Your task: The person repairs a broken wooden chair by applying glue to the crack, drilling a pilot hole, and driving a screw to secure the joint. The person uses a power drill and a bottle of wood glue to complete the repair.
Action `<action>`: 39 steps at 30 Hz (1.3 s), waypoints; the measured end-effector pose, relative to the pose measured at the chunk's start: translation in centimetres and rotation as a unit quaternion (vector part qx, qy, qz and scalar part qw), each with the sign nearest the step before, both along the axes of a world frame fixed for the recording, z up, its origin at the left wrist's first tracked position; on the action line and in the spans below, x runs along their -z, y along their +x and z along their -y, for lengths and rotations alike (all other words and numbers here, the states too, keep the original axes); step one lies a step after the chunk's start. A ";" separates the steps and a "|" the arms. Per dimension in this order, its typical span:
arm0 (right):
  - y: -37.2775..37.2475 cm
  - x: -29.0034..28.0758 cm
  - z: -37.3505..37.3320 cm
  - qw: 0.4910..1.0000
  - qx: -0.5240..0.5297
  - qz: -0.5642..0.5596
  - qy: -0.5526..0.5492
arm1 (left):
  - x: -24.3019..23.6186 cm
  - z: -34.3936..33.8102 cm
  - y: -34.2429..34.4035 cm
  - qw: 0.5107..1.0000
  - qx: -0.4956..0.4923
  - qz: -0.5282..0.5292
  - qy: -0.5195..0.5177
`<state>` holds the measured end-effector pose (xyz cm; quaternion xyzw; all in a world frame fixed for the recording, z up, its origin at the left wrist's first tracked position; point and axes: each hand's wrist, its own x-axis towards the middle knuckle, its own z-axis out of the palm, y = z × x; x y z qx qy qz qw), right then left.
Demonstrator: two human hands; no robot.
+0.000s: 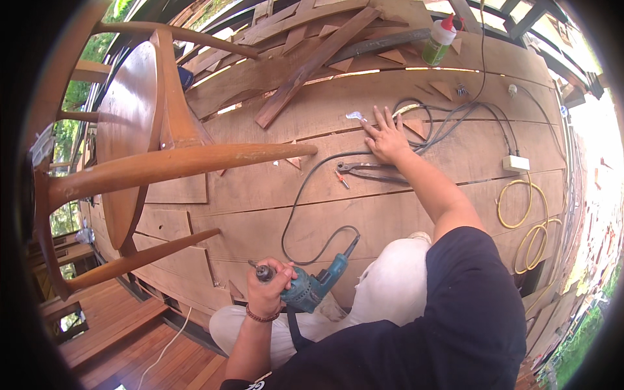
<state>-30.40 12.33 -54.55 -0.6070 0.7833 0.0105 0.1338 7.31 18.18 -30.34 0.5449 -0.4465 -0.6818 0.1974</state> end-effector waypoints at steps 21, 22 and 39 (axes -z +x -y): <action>-9.8 3.4 -18.5 0.907 0.410 -0.011 -0.098 | 1.9 1.2 -2.2 1.000 0.027 -0.002 -0.010; -9.8 3.7 -19.2 0.905 0.412 -0.004 -0.107 | 2.0 1.5 -2.6 0.999 0.031 -0.002 -0.010; -18.2 0.6 -16.2 0.870 0.417 0.090 -0.248 | 1.8 3.1 -12.5 0.995 0.096 0.037 0.014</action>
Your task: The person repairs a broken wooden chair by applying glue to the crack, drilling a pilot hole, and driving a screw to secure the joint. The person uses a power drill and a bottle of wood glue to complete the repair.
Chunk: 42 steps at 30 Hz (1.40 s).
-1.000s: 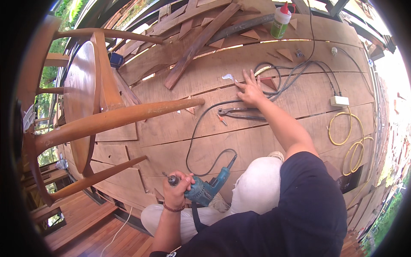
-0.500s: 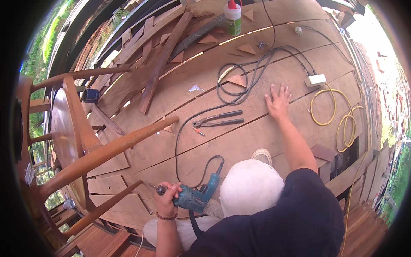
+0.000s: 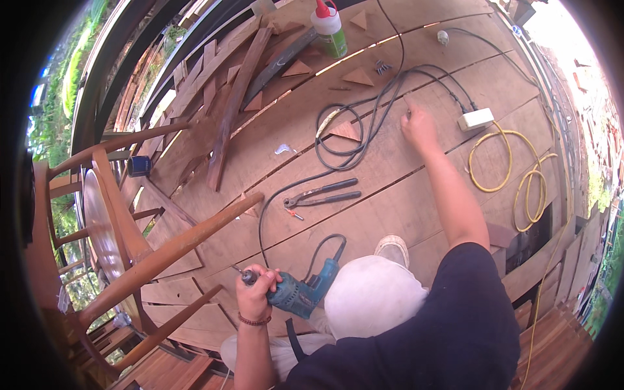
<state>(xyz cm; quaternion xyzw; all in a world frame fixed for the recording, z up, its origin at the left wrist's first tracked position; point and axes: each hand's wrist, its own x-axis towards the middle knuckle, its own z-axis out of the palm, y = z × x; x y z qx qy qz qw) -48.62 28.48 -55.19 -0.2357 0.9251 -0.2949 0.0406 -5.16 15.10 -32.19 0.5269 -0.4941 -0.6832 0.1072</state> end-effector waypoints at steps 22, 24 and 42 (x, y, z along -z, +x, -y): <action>-7.8 0.1 11.8 0.990 -0.075 -0.063 -0.102 | 1.5 -2.0 -1.5 0.999 -0.014 0.035 0.024; -4.0 -1.8 11.0 0.964 -0.009 0.035 -0.264 | 1.5 -2.0 -1.6 0.999 -0.013 0.038 0.025; 20.2 -20.1 10.6 0.689 -0.442 0.521 -0.242 | 2.3 -0.5 -1.3 0.998 0.048 0.042 0.001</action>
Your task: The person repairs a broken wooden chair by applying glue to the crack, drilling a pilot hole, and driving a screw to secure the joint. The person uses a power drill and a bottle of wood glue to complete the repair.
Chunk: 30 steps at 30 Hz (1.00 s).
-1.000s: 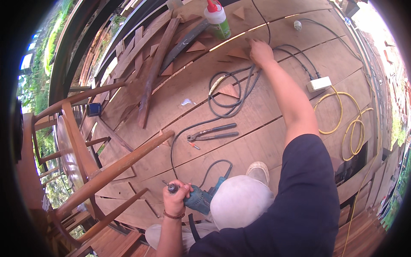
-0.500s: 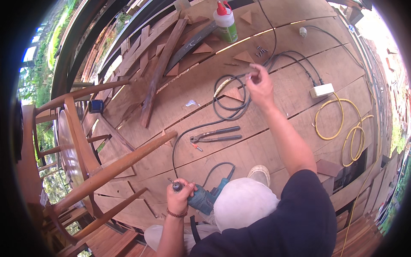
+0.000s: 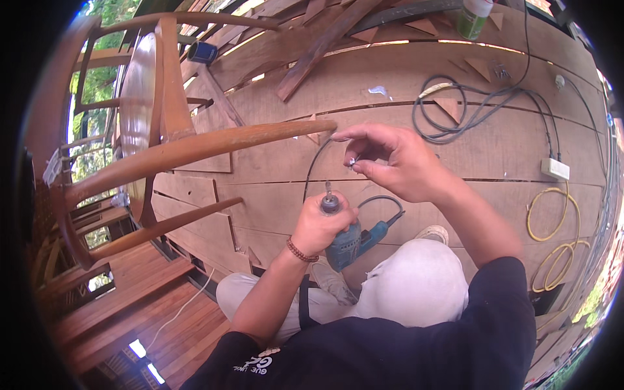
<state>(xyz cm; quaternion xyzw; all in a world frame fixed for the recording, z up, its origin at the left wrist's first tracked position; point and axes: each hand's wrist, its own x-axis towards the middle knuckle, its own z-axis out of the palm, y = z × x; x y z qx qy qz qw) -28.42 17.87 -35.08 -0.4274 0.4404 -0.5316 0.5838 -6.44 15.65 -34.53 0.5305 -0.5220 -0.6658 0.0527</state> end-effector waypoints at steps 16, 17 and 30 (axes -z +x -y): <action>3.2 -4.4 4.4 0.913 -0.214 -0.269 -0.217 | -0.1 -1.1 2.9 0.999 0.007 0.010 -0.047; 3.2 -4.4 4.8 0.904 -0.226 -0.278 -0.231 | -0.1 -1.1 2.9 0.999 0.010 0.011 -0.046; 4.1 -4.7 5.4 0.962 -0.235 -0.092 -0.107 | -1.2 -0.8 3.4 0.997 -0.051 -0.040 -0.051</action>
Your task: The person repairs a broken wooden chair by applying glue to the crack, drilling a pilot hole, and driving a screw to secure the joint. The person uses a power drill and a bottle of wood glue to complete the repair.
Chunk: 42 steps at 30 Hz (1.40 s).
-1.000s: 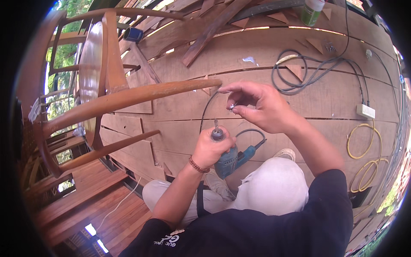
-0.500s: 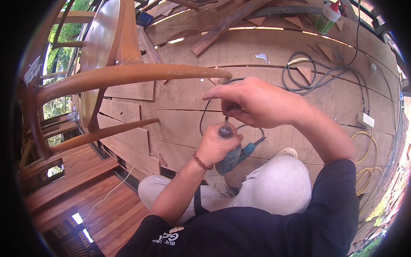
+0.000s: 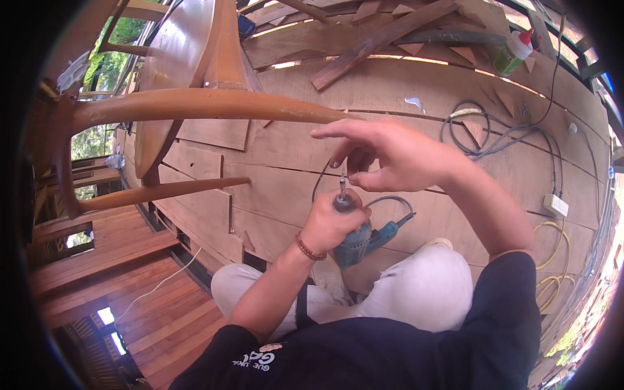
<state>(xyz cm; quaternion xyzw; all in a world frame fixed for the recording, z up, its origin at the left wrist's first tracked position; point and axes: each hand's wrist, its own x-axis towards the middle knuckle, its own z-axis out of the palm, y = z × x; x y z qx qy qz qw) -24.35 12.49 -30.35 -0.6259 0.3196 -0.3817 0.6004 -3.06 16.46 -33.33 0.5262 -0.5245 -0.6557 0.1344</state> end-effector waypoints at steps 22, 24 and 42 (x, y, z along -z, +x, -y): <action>7.8 -9.2 -3.8 0.706 0.313 -0.215 -0.598 | -27.2 6.5 3.8 0.931 -0.109 -0.327 -0.115; 8.8 -10.6 -3.3 0.701 0.355 -0.190 -0.589 | -28.2 7.0 4.3 0.926 -0.077 -0.354 -0.112; 21.8 -1.6 -4.5 0.814 0.297 0.495 -0.066 | -37.5 15.9 11.2 0.745 0.008 -0.074 -0.663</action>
